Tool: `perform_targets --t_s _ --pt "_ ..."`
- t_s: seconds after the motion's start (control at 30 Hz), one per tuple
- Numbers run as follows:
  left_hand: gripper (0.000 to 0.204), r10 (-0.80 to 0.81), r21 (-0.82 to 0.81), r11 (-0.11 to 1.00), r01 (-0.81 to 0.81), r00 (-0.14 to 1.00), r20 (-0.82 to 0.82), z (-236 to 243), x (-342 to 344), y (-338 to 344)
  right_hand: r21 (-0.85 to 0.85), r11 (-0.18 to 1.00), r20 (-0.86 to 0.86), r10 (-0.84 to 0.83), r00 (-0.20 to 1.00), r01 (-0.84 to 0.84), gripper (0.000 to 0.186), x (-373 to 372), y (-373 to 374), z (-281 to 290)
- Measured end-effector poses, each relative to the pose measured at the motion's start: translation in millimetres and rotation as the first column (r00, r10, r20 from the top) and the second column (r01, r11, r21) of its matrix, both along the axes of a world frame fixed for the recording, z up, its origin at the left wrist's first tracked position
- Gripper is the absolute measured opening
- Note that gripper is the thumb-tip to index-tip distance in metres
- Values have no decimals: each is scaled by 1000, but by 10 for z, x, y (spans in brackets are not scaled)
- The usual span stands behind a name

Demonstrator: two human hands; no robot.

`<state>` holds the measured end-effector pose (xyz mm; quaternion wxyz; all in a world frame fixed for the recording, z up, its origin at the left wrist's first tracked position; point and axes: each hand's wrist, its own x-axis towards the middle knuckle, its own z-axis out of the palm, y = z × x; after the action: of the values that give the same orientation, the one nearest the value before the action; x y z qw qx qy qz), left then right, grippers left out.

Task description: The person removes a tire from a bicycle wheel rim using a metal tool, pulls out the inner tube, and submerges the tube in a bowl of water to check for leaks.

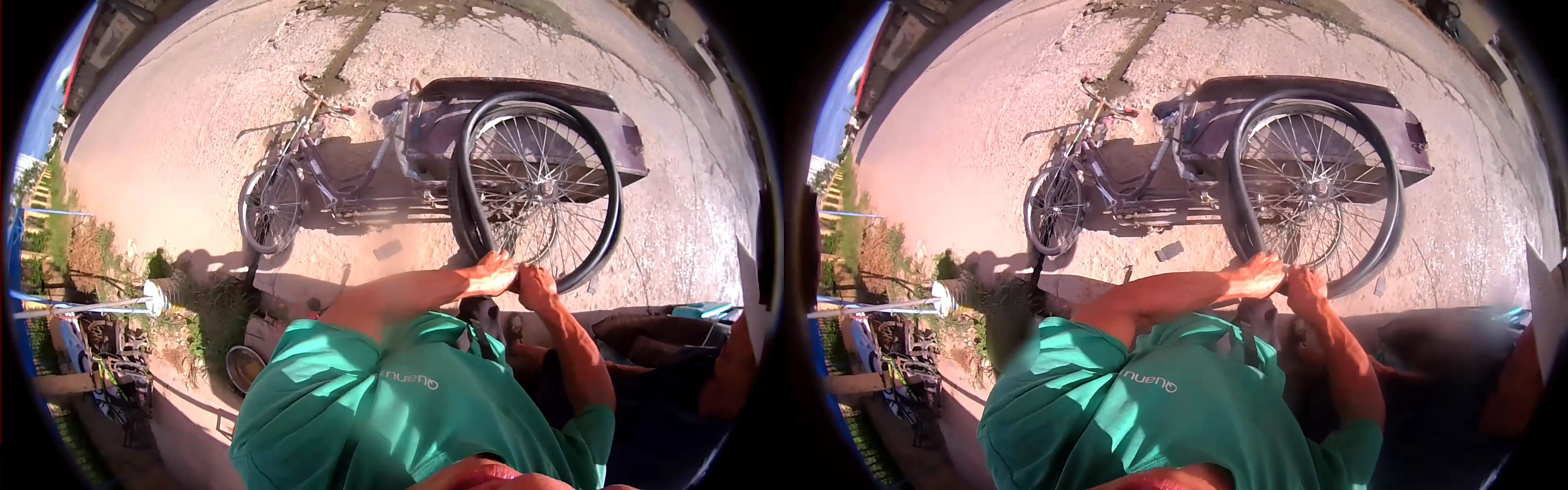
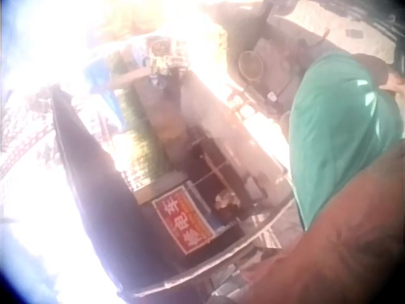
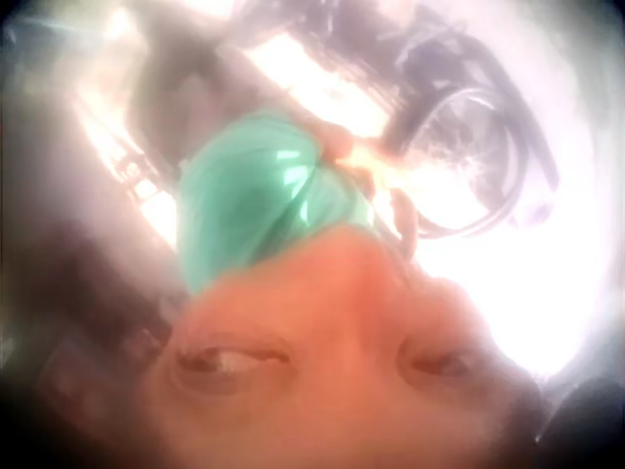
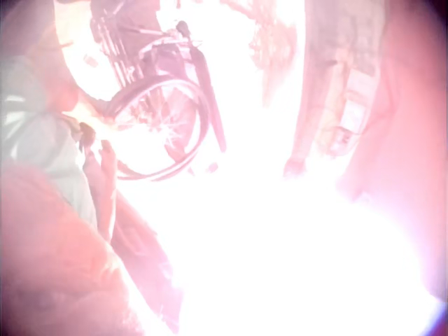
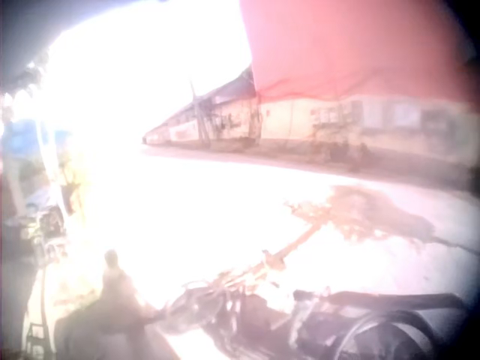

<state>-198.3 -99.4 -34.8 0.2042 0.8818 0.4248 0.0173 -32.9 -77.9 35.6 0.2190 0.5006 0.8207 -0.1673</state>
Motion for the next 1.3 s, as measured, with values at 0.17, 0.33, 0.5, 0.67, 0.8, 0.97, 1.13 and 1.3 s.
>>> perform_targets --t_s 0.17,0.33,0.5,0.67,0.8,0.97,1.13,1.3 --pt "36 73 -42 997 -69 989 127 204 -176 58 -252 967 66 58 996 -40 41 4 137 392" --pt "38 94 -27 996 -90 956 279 60 -115 -122 -268 962 141 90 986 -50 51 275 232 428" --pt "39 101 5 994 -111 917 385 41 -69 -309 -449 885 -154 -214 965 125 60 439 6 313" --pt "41 102 -19 994 -104 896 432 60 -185 -295 -614 783 -376 -404 834 102 58 468 -45 -246" --pt "42 68 -63 997 -44 886 459 88 -222 -200 -785 616 -346 -532 773 72 38 401 26 -347" --pt "44 17 -181 981 74 889 458 303 -428 61 -961 146 30 -789 614 235 44 621 279 -737" --pt "46 -324 163 882 443 316 892 734 -783 -90 -895 435 -350 -546 762 -99 51 373 59 481" --pt "39 -172 3 935 353 449 877 875 -807 -404 -719 684 -335 -186 924 -123 68 -118 -155 1492"
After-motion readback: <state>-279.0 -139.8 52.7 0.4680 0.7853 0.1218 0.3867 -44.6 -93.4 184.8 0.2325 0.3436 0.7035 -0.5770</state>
